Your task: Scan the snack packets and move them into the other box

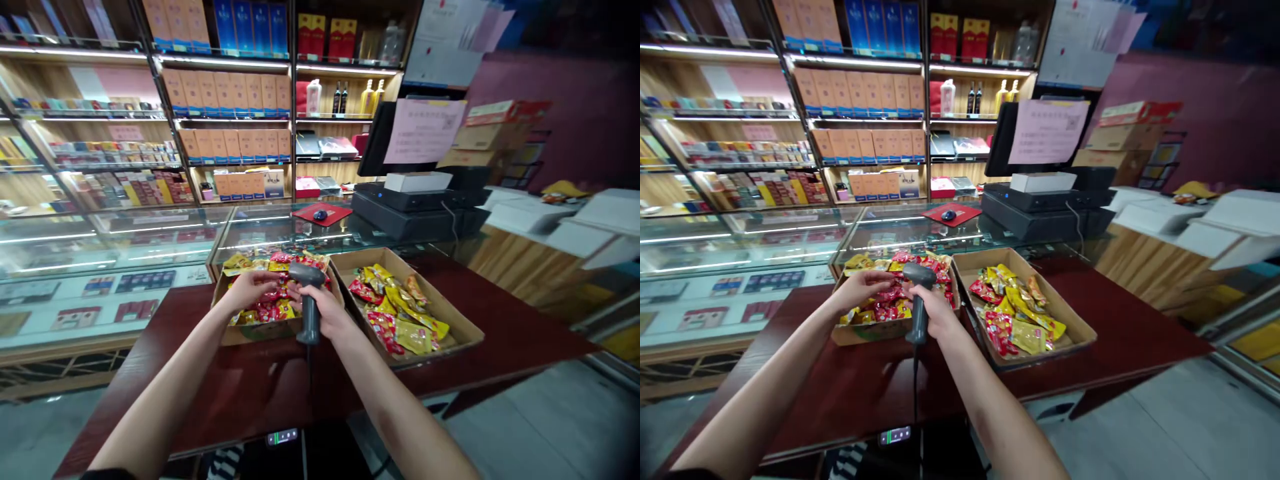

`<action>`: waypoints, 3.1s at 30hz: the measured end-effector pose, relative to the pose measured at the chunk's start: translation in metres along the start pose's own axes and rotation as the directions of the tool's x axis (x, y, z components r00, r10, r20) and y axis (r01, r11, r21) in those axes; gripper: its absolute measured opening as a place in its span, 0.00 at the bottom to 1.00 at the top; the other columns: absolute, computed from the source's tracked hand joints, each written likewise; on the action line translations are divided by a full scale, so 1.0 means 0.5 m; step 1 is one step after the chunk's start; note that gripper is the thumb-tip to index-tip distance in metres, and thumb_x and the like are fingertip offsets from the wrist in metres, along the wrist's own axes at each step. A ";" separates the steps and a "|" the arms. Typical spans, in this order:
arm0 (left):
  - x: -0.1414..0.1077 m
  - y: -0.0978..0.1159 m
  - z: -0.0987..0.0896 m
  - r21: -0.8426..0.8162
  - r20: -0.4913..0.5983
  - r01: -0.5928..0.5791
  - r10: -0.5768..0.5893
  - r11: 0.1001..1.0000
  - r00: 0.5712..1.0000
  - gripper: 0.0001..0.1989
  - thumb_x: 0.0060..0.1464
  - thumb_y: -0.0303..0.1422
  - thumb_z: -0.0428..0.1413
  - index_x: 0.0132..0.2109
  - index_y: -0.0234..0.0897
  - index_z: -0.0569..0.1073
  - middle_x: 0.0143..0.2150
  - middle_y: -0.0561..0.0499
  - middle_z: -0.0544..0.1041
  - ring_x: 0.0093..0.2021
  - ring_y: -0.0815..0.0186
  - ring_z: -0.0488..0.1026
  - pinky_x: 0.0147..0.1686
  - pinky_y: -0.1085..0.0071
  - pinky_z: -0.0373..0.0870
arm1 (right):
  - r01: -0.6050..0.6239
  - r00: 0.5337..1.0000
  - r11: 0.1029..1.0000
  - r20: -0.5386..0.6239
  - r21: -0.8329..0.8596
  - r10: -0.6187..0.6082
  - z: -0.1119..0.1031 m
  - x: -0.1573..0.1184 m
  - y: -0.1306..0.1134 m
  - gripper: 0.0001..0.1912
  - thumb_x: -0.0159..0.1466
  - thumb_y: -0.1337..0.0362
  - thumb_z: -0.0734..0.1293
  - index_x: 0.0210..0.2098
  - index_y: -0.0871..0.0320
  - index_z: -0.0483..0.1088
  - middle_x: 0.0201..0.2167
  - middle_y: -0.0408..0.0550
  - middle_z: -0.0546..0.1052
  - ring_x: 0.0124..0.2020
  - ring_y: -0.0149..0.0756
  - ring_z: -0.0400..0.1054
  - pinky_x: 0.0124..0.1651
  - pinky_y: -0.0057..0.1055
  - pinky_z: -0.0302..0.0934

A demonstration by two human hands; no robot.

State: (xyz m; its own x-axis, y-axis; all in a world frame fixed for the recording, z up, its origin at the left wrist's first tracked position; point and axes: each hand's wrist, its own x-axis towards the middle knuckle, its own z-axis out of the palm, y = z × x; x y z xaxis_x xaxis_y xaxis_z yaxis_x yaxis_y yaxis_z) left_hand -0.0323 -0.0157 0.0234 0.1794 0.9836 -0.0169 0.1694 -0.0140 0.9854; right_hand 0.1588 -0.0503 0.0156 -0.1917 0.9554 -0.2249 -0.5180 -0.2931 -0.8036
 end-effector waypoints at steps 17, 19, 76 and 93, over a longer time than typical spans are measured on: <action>-0.073 -0.044 -0.023 0.952 -0.286 0.264 0.149 0.152 0.947 0.25 0.49 0.49 0.55 0.48 0.34 0.71 0.42 0.38 0.75 0.45 0.51 0.73 0.42 0.61 0.66 | -0.077 0.997 0.986 -0.007 0.145 0.079 0.058 0.021 0.087 0.09 0.48 0.73 0.68 0.31 0.61 0.70 0.32 0.50 0.79 0.41 0.40 0.75 0.44 0.34 0.70; -0.073 -0.052 -0.015 0.956 -0.270 0.249 0.137 0.152 0.953 0.23 0.50 0.45 0.57 0.49 0.35 0.70 0.43 0.39 0.75 0.45 0.52 0.73 0.43 0.62 0.66 | -0.071 0.997 0.986 -0.014 0.153 0.074 0.052 0.019 0.090 0.09 0.49 0.73 0.68 0.31 0.61 0.69 0.33 0.51 0.79 0.42 0.40 0.75 0.44 0.35 0.70; 0.016 -0.001 0.050 -0.352 0.009 -0.174 0.190 0.920 0.982 0.44 0.41 0.30 0.66 0.65 0.40 0.58 0.43 0.48 0.79 0.43 0.64 0.76 0.48 0.64 0.70 | 0.197 0.973 0.980 -0.117 -0.008 -0.197 -0.008 0.023 0.007 0.21 0.47 0.66 0.75 0.39 0.58 0.69 0.34 0.47 0.78 0.33 0.39 0.75 0.32 0.34 0.71; 0.119 -0.054 0.028 -0.359 0.075 0.210 -0.196 0.909 0.978 0.15 0.37 0.33 0.69 0.34 0.32 0.77 0.32 0.48 0.80 0.30 0.69 0.76 0.29 0.77 0.73 | 0.120 0.991 0.873 -0.001 -0.473 -0.137 -0.004 -0.075 0.113 0.20 0.53 0.48 0.68 0.29 0.59 0.64 0.13 0.38 0.68 0.10 0.26 0.58 0.13 0.23 0.54</action>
State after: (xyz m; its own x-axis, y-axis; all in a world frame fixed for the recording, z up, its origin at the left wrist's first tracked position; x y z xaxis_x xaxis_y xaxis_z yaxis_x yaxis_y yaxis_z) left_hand -0.0128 0.0405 -0.0067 0.2145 0.9511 -0.2224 -0.1561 0.2582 0.9534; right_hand 0.1383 -0.1025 -0.0226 -0.1179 0.9866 -0.1132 -0.0812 -0.1232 -0.9891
